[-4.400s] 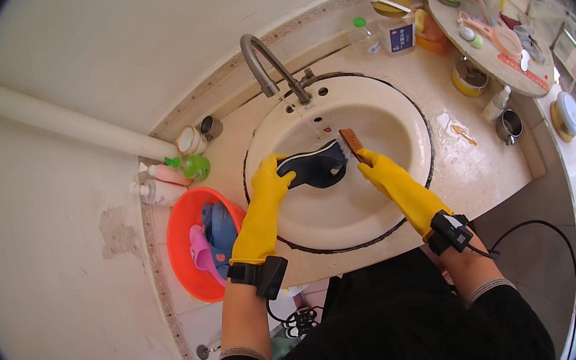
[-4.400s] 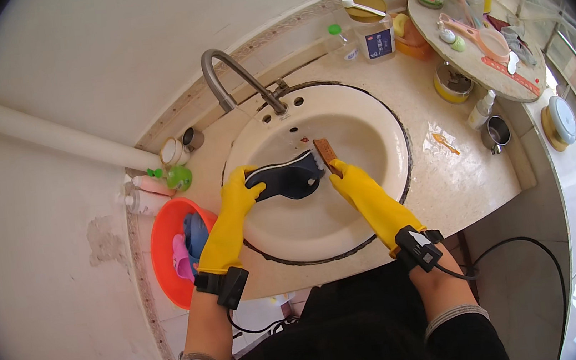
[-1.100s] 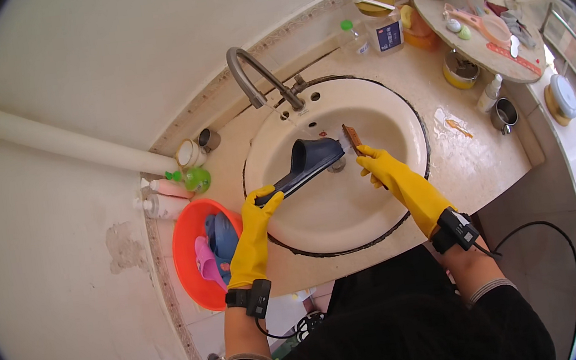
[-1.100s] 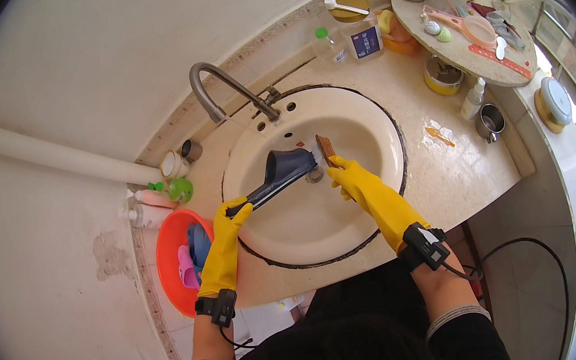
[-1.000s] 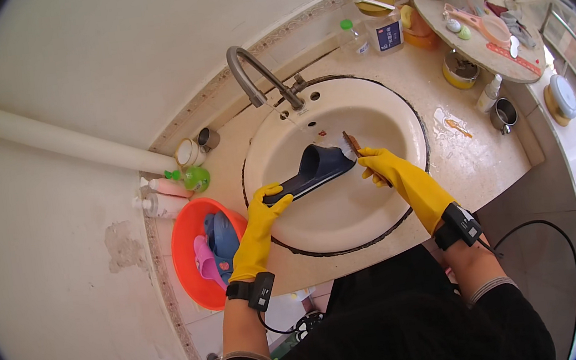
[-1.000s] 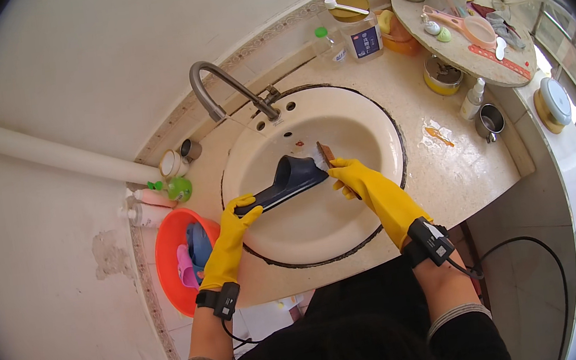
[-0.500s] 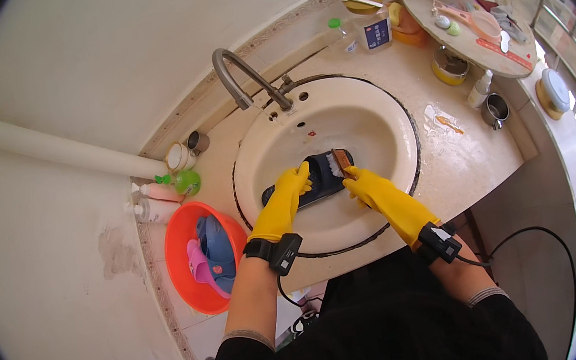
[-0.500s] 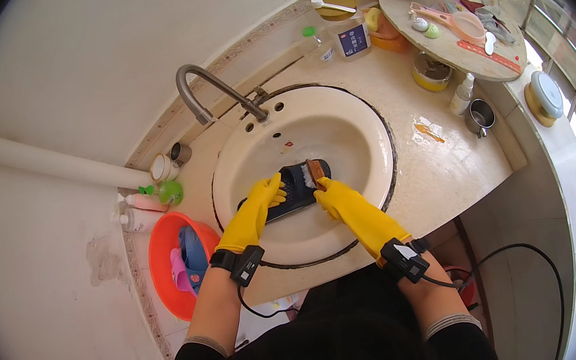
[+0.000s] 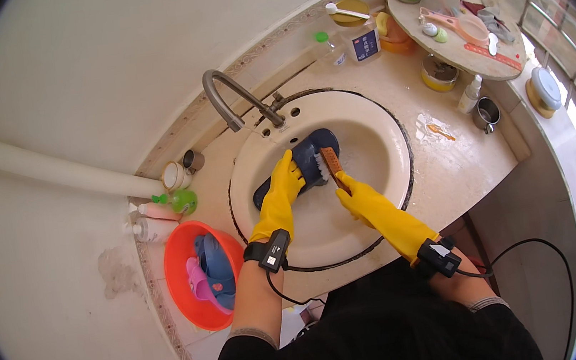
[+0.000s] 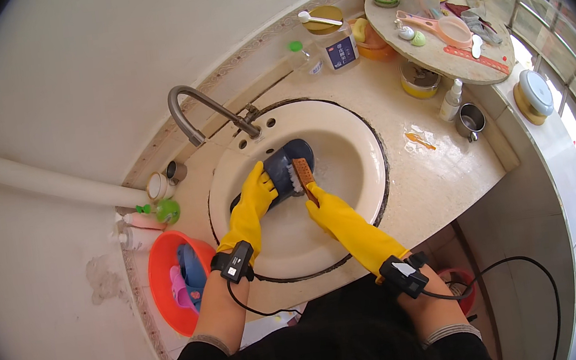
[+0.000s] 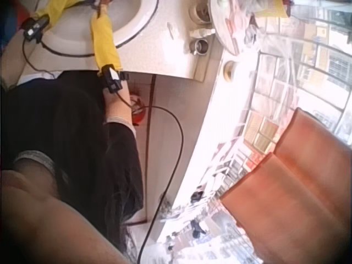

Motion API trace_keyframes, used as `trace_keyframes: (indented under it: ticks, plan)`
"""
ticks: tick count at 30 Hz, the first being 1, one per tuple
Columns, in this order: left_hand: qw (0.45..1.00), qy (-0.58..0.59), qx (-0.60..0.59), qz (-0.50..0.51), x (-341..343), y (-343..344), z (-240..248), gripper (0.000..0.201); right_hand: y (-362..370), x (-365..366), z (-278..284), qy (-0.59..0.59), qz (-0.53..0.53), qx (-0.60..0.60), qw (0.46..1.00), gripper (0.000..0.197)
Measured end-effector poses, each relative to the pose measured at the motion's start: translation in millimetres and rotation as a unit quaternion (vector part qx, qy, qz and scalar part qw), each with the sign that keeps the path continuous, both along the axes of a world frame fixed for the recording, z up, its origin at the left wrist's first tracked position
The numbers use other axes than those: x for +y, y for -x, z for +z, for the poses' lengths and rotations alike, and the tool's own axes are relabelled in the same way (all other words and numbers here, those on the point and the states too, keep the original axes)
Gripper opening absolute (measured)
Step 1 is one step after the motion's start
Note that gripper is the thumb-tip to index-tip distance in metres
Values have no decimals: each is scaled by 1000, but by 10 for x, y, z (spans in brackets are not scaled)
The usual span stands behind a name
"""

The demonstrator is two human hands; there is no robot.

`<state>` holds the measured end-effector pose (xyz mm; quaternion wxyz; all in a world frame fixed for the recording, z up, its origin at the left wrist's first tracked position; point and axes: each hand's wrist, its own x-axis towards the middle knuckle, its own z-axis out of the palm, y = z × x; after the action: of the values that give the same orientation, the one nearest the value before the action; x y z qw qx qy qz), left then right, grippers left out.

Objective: The person washes multiple slippers at a sink using a brush and running water. They scrub the soles and tops of a dark blue slipper and a pink slipper, rinse them under the tap, and place the cleaned slippers on a tiled ledge to dry.

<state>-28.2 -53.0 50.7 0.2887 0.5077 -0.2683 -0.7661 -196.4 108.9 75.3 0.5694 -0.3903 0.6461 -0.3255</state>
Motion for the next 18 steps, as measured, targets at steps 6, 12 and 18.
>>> trace_keyframes:
  ticks: [6,12,18]
  plan:
    - [991,123,-47,1,-51,-59,-21,26,-51,49,10,55,-3,-40,998,51]
    - [992,104,-19,62,-27,70,182,22,-76,74,-152,134,-8,16,991,51]
    - [984,80,62,148,197,233,108,36,-198,44,-134,239,-64,155,956,47]
